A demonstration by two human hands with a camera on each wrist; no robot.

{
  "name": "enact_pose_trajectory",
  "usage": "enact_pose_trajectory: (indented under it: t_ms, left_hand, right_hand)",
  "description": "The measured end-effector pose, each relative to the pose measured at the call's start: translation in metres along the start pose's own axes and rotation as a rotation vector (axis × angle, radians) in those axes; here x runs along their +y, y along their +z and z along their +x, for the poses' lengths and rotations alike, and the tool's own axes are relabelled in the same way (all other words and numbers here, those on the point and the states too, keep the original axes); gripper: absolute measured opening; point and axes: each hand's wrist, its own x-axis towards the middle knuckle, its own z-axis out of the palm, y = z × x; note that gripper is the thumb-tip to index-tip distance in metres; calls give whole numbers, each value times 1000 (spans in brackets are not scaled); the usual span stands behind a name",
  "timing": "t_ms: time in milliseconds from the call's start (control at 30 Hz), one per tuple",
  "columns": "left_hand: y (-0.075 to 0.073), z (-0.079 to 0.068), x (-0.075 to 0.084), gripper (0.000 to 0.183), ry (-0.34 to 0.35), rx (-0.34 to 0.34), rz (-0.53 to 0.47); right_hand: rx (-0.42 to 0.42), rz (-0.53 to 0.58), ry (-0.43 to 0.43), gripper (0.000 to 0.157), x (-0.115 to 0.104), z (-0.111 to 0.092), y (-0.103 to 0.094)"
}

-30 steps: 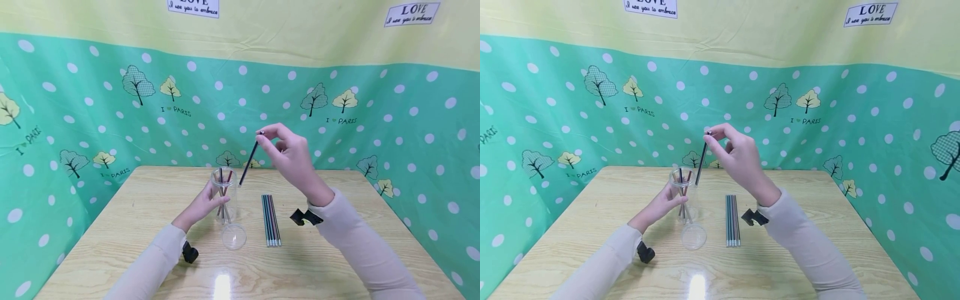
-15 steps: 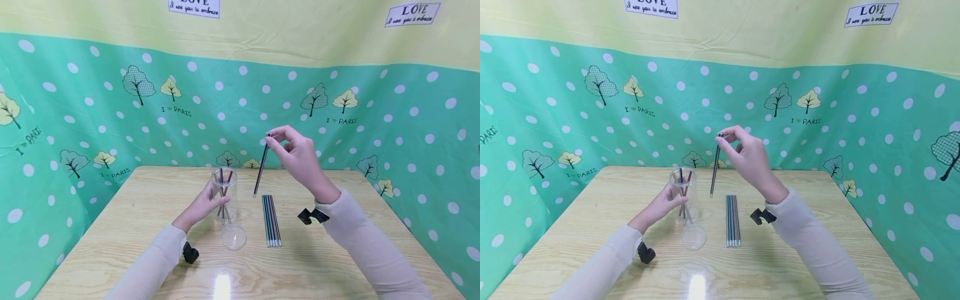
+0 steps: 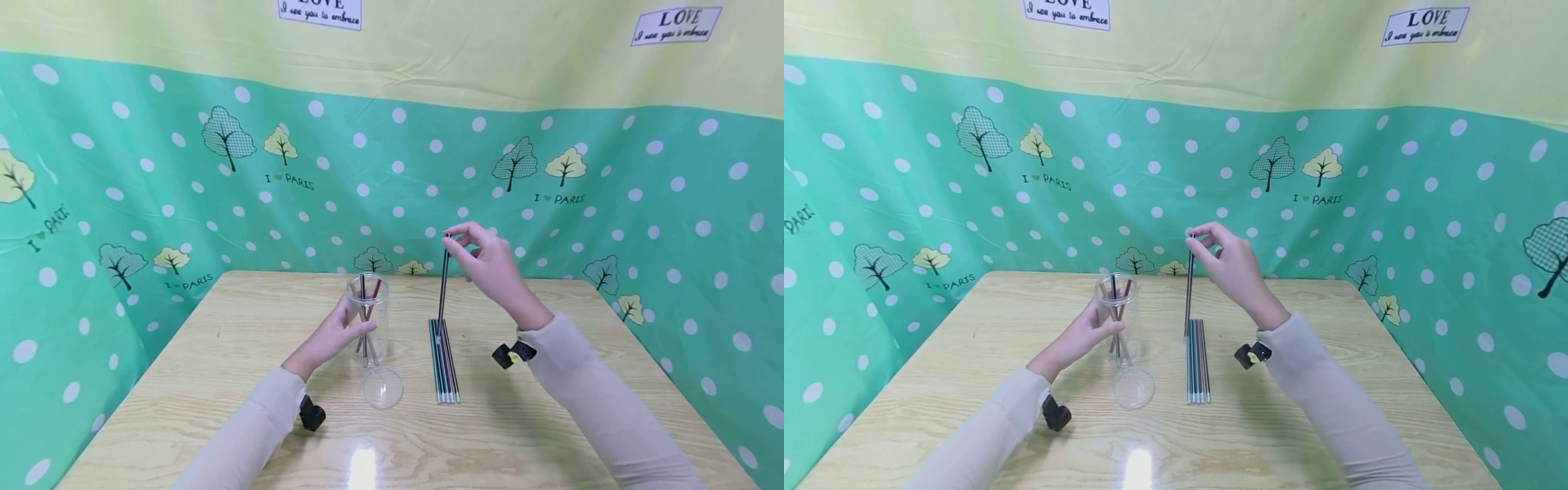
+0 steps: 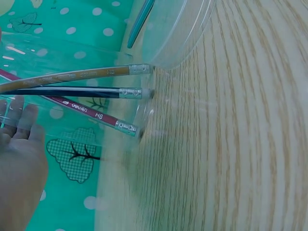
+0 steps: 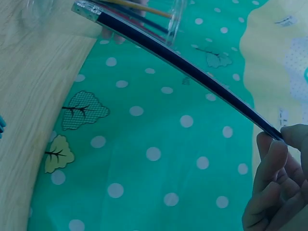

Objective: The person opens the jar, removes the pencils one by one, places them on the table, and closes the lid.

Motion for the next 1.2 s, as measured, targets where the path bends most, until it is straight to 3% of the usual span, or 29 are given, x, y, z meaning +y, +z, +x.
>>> enact_pose_trajectory:
  t_ms: [500,833,1033,1200]
  left_hand:
    - [1,0,0,89,-20,12,10]
    - [1,1,-1,87,-7,5,8]
    - [2,-1,2,88,-6,5,-7]
    - [1,1,-2,88,-15,13,9]
  right_hand:
    - [-200,3,294,35,59,-7,6]
    - [-305,54,435,43,110,-20,18]
    - [-336,91,546,49,134,-31,26]
    - [-346,142,585,50,148,-37,30]
